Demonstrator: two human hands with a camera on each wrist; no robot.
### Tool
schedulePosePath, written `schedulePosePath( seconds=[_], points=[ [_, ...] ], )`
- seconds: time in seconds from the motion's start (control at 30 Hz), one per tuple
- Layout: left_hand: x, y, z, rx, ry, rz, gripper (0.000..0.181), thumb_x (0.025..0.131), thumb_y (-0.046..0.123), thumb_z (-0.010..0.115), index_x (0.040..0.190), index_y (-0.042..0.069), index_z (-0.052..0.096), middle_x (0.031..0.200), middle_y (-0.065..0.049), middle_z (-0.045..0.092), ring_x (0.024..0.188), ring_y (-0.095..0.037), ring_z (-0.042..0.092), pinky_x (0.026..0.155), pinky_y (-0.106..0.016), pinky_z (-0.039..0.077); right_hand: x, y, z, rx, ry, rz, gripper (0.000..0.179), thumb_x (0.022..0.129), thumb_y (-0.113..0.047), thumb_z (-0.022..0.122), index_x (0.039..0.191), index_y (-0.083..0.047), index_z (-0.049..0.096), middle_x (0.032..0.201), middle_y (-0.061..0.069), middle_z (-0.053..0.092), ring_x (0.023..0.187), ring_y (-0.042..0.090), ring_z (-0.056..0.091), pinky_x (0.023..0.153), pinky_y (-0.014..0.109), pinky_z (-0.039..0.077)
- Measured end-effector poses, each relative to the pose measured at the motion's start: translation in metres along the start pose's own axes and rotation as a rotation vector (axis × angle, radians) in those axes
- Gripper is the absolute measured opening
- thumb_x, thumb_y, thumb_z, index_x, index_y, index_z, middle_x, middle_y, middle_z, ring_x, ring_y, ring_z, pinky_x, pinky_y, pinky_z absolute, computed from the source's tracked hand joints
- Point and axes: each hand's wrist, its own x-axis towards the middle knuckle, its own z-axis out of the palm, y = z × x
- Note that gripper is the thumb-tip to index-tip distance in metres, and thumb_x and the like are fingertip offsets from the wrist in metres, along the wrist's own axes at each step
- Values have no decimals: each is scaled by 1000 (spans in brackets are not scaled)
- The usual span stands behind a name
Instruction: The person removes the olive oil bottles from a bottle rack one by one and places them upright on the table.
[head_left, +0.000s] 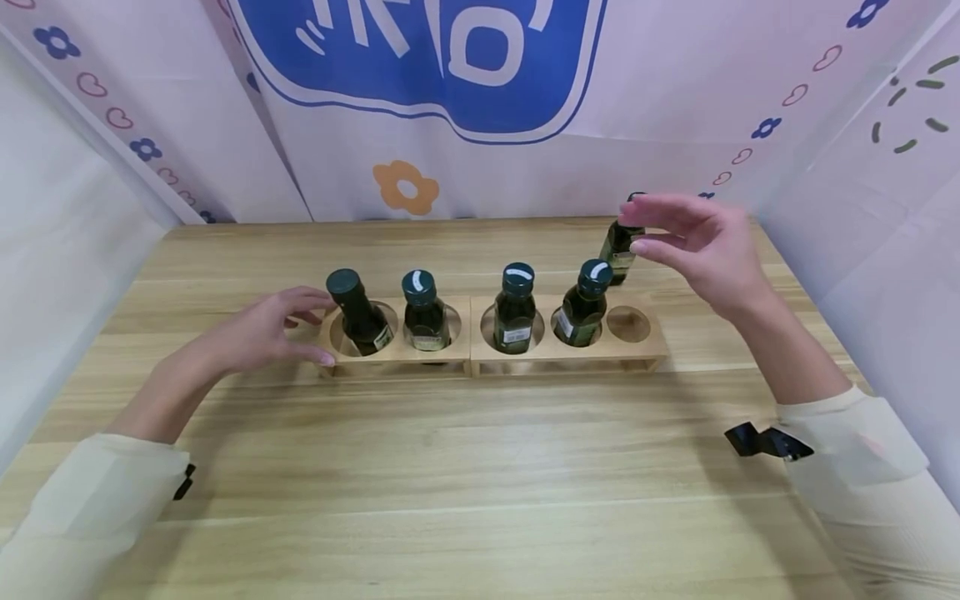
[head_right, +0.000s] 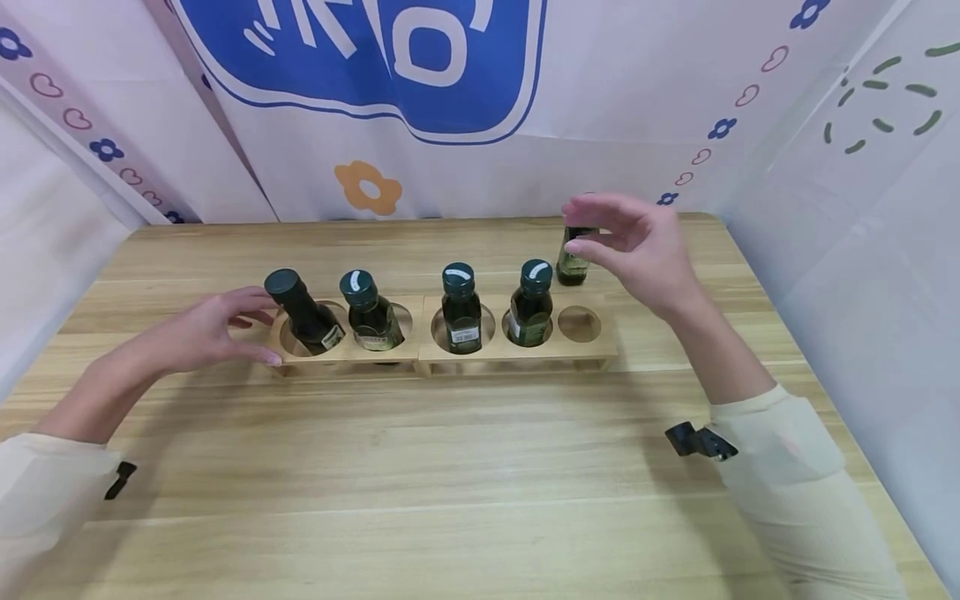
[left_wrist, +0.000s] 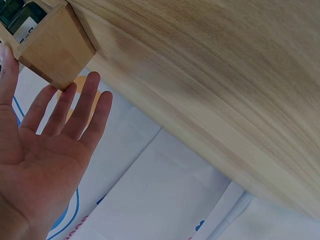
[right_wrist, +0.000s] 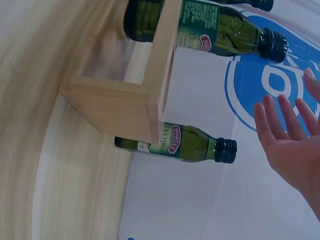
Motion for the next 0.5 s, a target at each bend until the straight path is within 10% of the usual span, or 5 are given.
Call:
schedulePosePath(
  seconds=[0.5],
  points=[
    [1,-2,0,-5,-10,-10,76,84,20,89,144,-9,52,147,-29,52,122,-47,60,105,-66,46,-9,21,15,-185,-275,123,58,81,21,75,136,9,61,127,12,72,115,17,69,94,26,58]
  ],
)
